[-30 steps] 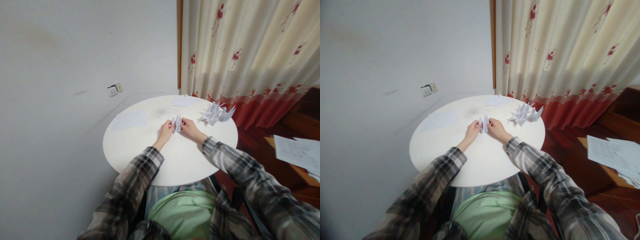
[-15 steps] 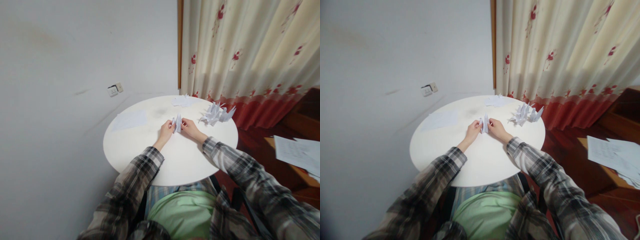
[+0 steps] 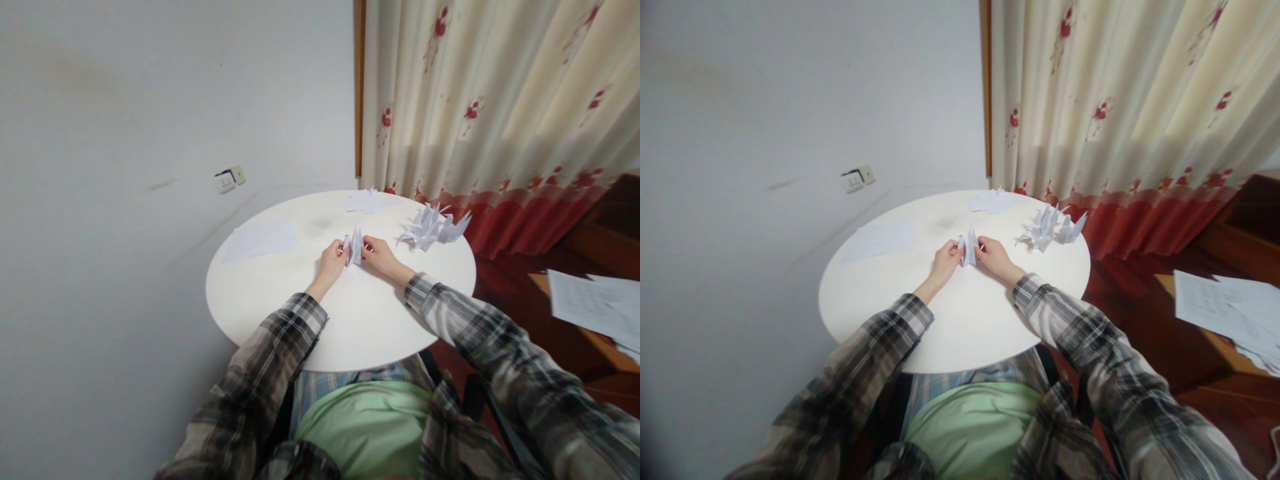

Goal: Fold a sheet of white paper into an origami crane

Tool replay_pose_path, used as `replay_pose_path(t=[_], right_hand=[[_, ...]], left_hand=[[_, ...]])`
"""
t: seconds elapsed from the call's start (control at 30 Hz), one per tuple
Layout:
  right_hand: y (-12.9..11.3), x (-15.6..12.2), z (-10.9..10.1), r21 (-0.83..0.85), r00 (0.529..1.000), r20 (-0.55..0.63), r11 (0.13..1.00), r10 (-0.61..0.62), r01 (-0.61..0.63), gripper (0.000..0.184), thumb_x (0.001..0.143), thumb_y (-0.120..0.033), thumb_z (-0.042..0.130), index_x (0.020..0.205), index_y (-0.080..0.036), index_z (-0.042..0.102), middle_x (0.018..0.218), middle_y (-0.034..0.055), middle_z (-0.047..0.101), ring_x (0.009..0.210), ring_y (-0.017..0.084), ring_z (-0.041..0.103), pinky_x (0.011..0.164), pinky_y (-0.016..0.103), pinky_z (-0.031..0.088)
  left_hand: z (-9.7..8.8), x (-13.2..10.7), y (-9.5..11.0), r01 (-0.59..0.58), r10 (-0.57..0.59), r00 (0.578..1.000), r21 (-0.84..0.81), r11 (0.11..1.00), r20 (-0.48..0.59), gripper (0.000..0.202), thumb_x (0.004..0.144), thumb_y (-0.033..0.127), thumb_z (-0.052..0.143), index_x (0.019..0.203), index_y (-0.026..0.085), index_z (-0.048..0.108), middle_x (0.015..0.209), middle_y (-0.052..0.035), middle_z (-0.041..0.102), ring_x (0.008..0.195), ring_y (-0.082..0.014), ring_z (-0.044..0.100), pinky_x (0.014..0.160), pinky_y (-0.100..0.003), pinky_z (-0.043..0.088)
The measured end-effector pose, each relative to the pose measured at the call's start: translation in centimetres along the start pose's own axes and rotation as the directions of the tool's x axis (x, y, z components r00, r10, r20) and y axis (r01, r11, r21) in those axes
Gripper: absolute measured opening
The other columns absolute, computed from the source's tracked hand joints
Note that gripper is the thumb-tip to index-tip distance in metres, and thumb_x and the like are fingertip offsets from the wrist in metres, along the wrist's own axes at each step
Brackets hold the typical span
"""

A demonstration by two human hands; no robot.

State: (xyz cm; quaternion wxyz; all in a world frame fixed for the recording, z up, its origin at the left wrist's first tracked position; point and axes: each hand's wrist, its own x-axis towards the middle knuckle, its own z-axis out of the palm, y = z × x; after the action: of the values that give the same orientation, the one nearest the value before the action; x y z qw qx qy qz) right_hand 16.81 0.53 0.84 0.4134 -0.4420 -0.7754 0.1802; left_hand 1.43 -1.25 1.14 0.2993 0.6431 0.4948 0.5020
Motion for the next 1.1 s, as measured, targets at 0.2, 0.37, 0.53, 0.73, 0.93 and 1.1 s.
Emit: replay_pose_path(t=[0.2,0.37,0.53,0.73,0.93,1.1], right_hand=[[0.08,0.04,-0.02,-0.007,1.000,0.008,1.000,0.009,-0.009,0.014,0.081,-0.024,0.047,0.073,-0.016,0.055,0.068,0.0003,0.060,0.062,0.011,0.050,0.061,0.021,0.037],[0.01,0.01,-0.11,0.001,1.000,0.010,1.000,0.005,-0.005,0.014,0.081,-0.024,0.047,0.073,-0.016,0.055,0.068,0.0000,0.060,0.061,0.011,0.050,0.061,0.021,0.037],[-0.17,-0.02,-0.26,-0.013,1.000,0.016,1.000,0.012,-0.011,0.014,0.081,-0.024,0.047,0.072,-0.016,0.055,0.067,0.0001,0.060,0.062,0.011,0.049,0.061,0.021,0.036],[-0.21,-0.02,-0.36,-0.039,1.000,0.005,0.999,-0.006,0.006,0.016,0.081,-0.025,0.047,0.070,-0.016,0.055,0.066,0.0001,0.059,0.061,0.010,0.047,0.060,0.021,0.035],[-0.45,-0.08,-0.52,-0.041,1.000,0.014,0.999,-0.003,0.004,0.016,0.082,-0.025,0.047,0.071,-0.016,0.055,0.065,0.0002,0.059,0.061,0.011,0.048,0.060,0.021,0.035],[-0.35,-0.05,-0.49,-0.045,1.000,0.018,0.999,-0.003,0.004,0.017,0.082,-0.025,0.047,0.071,-0.016,0.055,0.065,0.0002,0.059,0.061,0.011,0.048,0.061,0.021,0.035]], left_hand=[[-0.04,0.01,-0.01,0.000,0.000,1.000,0.007,1.000,-0.003,0.006,0.077,0.023,0.053,0.074,0.019,0.054,0.059,0.0043,0.056,0.052,-0.0086,0.052,0.053,-0.021,0.040],[-0.03,-0.01,0.06,-0.002,0.002,1.000,0.003,1.000,-0.005,0.005,0.078,0.022,0.053,0.074,0.018,0.054,0.060,0.0042,0.057,0.053,-0.0081,0.053,0.053,-0.020,0.040],[0.03,0.08,-0.08,-0.001,0.001,1.000,0.008,1.000,-0.001,0.006,0.078,0.023,0.053,0.074,0.018,0.054,0.061,0.0040,0.057,0.053,-0.0082,0.053,0.053,-0.020,0.040],[0.04,0.10,-0.14,0.006,-0.006,1.000,0.001,1.000,-0.001,0.005,0.078,0.023,0.053,0.075,0.018,0.054,0.062,0.0040,0.057,0.053,-0.0082,0.053,0.053,-0.020,0.041],[-0.03,0.02,-0.06,0.001,-0.001,1.000,-0.002,1.000,0.000,0.007,0.077,0.025,0.053,0.075,0.018,0.054,0.060,0.0042,0.057,0.052,-0.0085,0.053,0.053,-0.020,0.042],[0.02,0.04,-0.09,0.001,-0.001,1.000,0.009,1.000,-0.003,0.006,0.078,0.024,0.053,0.075,0.018,0.054,0.060,0.0043,0.058,0.051,-0.0082,0.053,0.054,-0.020,0.042]])
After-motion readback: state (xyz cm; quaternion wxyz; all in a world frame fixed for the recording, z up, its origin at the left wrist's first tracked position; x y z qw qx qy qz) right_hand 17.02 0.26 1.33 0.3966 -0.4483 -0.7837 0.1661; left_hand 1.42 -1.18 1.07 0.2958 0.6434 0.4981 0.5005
